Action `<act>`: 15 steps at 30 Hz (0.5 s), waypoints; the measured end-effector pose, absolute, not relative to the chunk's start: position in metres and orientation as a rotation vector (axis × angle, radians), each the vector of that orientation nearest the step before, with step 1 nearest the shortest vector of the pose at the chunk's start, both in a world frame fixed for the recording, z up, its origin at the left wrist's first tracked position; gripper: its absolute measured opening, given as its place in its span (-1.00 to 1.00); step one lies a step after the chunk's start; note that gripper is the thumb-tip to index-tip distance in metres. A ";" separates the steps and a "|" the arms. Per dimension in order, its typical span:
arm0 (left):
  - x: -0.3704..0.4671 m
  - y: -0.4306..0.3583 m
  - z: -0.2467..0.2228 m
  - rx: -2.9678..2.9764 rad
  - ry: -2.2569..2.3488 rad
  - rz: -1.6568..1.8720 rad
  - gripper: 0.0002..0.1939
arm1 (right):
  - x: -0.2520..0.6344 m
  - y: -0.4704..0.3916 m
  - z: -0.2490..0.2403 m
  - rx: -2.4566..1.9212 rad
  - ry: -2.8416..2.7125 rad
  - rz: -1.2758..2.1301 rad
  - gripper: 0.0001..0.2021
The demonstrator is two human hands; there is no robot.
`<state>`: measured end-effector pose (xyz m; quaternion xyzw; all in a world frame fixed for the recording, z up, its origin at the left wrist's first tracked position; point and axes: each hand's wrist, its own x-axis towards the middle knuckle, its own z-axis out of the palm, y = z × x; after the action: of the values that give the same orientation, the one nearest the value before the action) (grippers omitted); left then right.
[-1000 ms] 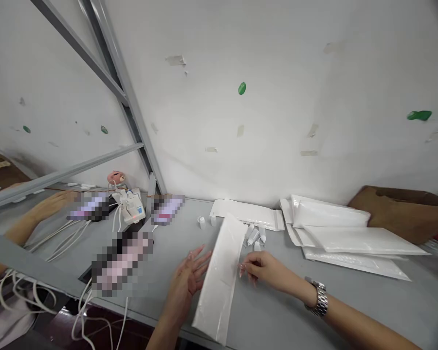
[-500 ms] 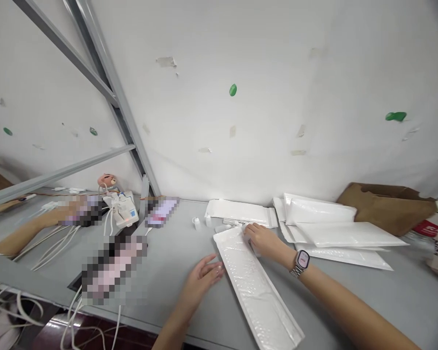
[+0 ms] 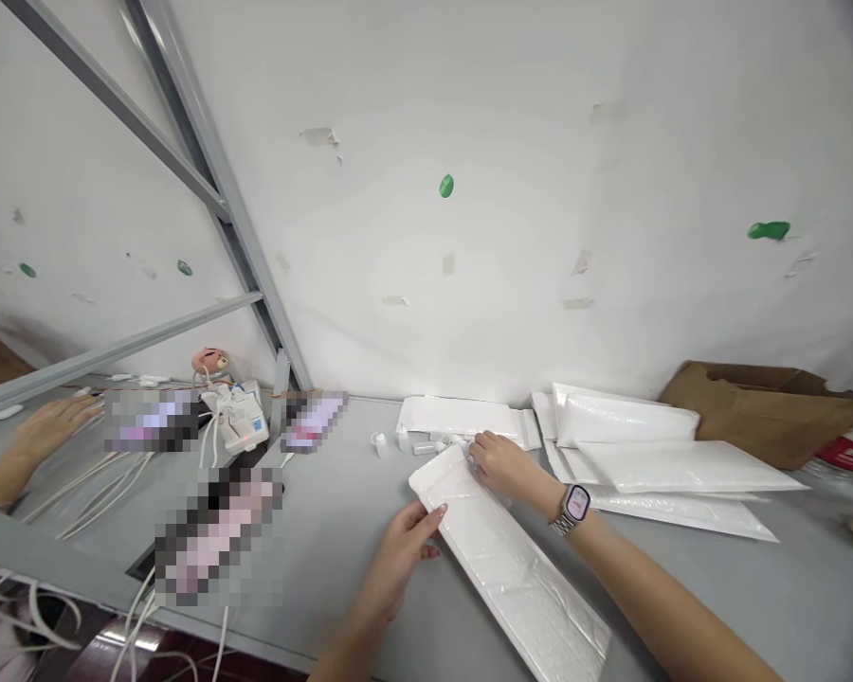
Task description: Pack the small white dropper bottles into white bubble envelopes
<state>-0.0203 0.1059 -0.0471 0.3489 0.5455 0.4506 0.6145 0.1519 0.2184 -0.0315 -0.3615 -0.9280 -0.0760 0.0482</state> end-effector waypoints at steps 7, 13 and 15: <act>-0.024 0.110 -0.046 0.714 1.243 1.153 -0.51 | 0.156 0.210 -0.010 -1.152 -2.679 -0.287 -0.84; -0.045 0.110 -0.037 0.683 1.338 1.238 -0.52 | 0.167 0.195 0.024 -1.172 -2.159 0.231 -0.88; -0.045 0.109 -0.032 0.723 1.334 1.190 -0.52 | 0.160 0.185 0.027 -1.075 -2.067 0.644 -0.85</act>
<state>-0.0450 0.1094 -0.0324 0.3079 0.5685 0.5071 0.5700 0.1601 0.1848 0.0270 -0.4159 -0.7996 0.2490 0.3545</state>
